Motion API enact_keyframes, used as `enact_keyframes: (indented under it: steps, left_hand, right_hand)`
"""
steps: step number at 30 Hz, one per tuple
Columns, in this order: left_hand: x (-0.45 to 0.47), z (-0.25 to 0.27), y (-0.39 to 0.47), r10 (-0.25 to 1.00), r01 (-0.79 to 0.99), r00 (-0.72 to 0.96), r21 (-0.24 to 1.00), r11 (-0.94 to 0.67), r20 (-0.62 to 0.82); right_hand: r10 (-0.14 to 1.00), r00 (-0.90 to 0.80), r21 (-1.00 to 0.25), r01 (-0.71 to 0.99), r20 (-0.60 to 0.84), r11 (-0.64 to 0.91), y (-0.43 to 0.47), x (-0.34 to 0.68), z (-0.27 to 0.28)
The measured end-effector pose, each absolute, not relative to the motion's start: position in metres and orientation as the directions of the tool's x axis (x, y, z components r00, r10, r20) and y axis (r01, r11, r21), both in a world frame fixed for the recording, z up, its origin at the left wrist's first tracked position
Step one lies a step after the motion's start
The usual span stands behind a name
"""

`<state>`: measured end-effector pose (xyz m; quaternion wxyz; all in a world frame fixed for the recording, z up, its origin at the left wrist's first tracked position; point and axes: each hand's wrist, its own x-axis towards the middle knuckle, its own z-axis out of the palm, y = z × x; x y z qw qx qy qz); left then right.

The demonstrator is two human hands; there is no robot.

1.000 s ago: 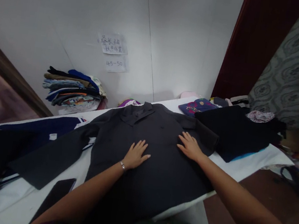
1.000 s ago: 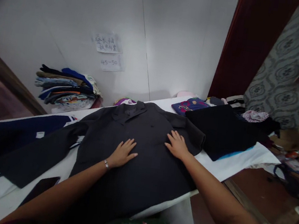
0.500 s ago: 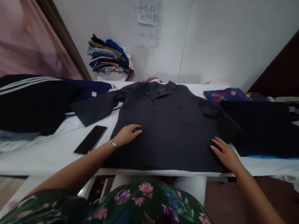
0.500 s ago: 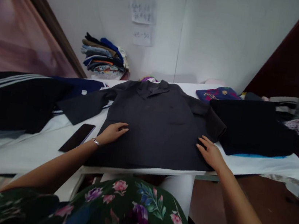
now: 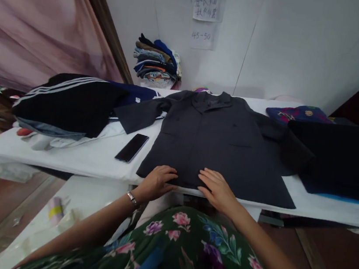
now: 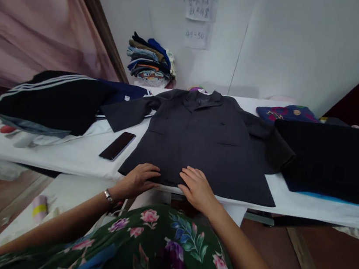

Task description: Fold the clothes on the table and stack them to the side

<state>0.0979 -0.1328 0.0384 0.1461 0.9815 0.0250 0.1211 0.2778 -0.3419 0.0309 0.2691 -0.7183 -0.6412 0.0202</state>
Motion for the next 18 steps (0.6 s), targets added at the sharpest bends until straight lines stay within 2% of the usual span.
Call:
enact_keyframes:
  steps: [4,6,12,15,18]
  left_hand:
    - [0.095,0.033,-0.132,0.088,0.022,0.967,0.263,-0.964,0.239]
    - [0.095,0.032,-0.131,0.078,0.012,0.965,0.256,-0.967,0.251]
    - [0.101,0.035,-0.133,0.197,0.117,0.949,0.303,-0.946,0.247]
    - [0.102,0.036,-0.135,0.226,0.14,0.944,0.326,-0.935,0.242]
    - [0.101,0.033,-0.135,0.225,0.134,0.941,0.334,-0.933,0.252]
  right_hand:
    - [0.969,0.16,-0.341,0.936,0.188,-0.089,-0.321,0.273,0.03]
    - [0.973,0.157,-0.331,0.939,0.171,-0.093,-0.319,0.275,0.028]
    - [0.903,0.294,-0.493,0.863,0.313,-0.11,-0.325,0.286,0.036]
    - [0.928,0.196,-0.415,0.908,0.315,-0.051,-0.329,0.285,0.038]
    - [0.978,0.062,-0.3,0.954,0.199,0.0,-0.332,0.278,0.034]
